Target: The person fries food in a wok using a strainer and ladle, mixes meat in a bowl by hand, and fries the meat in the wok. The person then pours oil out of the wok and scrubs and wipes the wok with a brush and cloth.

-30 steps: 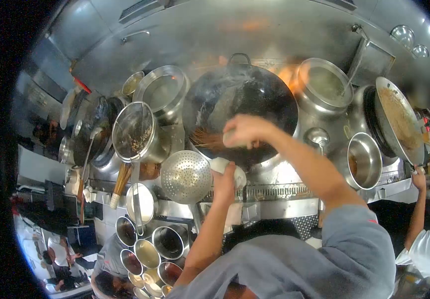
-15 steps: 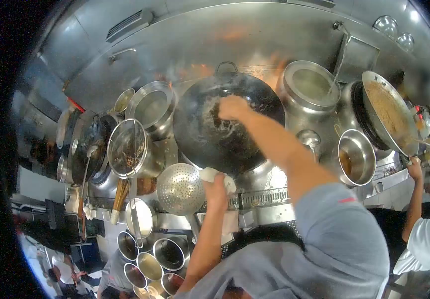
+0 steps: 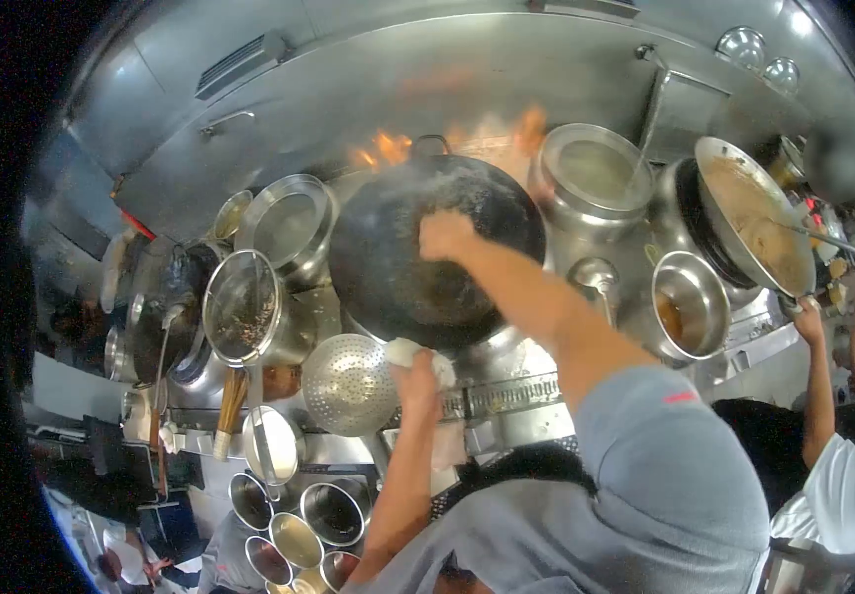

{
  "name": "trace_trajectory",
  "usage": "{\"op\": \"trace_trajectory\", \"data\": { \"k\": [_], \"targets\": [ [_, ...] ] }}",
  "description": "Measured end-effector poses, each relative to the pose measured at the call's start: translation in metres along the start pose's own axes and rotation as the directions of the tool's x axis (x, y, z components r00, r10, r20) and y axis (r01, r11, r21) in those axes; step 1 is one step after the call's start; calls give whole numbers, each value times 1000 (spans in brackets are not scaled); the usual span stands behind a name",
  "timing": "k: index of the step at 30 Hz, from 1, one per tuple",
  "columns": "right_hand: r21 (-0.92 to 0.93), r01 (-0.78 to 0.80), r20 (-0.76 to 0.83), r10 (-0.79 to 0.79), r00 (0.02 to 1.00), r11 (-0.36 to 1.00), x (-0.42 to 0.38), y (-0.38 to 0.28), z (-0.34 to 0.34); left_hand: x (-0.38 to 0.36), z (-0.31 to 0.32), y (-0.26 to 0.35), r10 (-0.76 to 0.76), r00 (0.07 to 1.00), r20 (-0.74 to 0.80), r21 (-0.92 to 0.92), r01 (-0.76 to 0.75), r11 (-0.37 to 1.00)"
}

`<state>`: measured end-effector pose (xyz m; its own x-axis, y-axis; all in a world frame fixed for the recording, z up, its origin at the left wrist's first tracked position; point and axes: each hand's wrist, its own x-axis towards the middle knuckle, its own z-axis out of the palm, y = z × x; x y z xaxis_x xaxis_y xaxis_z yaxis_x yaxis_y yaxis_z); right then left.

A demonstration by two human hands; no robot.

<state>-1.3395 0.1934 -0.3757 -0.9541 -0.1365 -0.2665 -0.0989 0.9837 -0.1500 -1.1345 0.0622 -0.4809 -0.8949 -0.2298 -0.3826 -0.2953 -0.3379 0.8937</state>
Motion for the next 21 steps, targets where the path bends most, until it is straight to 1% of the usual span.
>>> {"op": "trace_trajectory", "data": {
  "k": [1,2,3,5,6,7,8,9,10,11,12,13,14,15,16,18,19,20,21],
  "targets": [
    [38,38,-79,-35,996,999,-26,-2,15,-5,-1,8,-28,1000,8,-16,29,999],
    [50,71,-31,-70,997,996,-55,0,16,-8,2,17,-49,999,14,-36,50,998],
    [27,112,-9,-112,994,993,-61,17,41,-17,2,27,-70,997,9,-41,71,997],
    [-159,205,130,-186,974,966,-102,53,22,-13,2,25,-57,998,10,-36,57,998],
    [-224,161,134,-133,982,961,-112,69,0,-11,-1,23,-44,999,-1,-29,44,999],
    [-356,122,202,-51,978,926,-102,83,-23,-8,-2,19,-49,999,-14,-20,49,999],
    [-474,121,144,-58,988,872,-89,91,-45,-1,1,14,-62,997,-37,13,63,998],
    [-540,144,5,-168,986,830,-52,108,-44,5,3,12,-71,996,-57,45,74,996],
    [-306,48,-51,-67,996,951,-21,94,-49,4,3,17,-68,996,-60,55,71,996],
    [-219,58,-112,-84,990,974,25,90,-31,-2,6,25,-69,997,-42,17,70,997],
    [15,-87,-69,88,994,996,19,54,-37,-6,9,28,-70,997,-23,-25,69,997],
    [296,-69,62,53,997,953,23,40,-20,-9,9,28,-74,997,-21,-21,74,997],
    [212,-8,-45,18,999,977,37,27,19,-9,8,29,-47,998,-41,12,48,999],
    [212,-3,-103,25,994,977,14,13,28,-8,9,29,-21,998,-55,38,24,999],
    [214,-1,-156,35,987,977,-14,1,40,-9,7,26,-28,999,-44,32,29,999],
    [69,136,66,-141,988,988,-47,21,49,-2,3,20,31,999,-11,50,-30,998],
    [-18,145,71,-144,987,989,-62,43,45,0,0,18,30,1000,2,82,-30,996],
    [-102,158,77,-150,986,982,-78,64,36,-1,3,23,33,999,4,76,-33,997],
    [-237,157,172,-118,978,959,-93,76,0,-7,6,29,10,1000,-22,91,-8,996]
  ]
}}
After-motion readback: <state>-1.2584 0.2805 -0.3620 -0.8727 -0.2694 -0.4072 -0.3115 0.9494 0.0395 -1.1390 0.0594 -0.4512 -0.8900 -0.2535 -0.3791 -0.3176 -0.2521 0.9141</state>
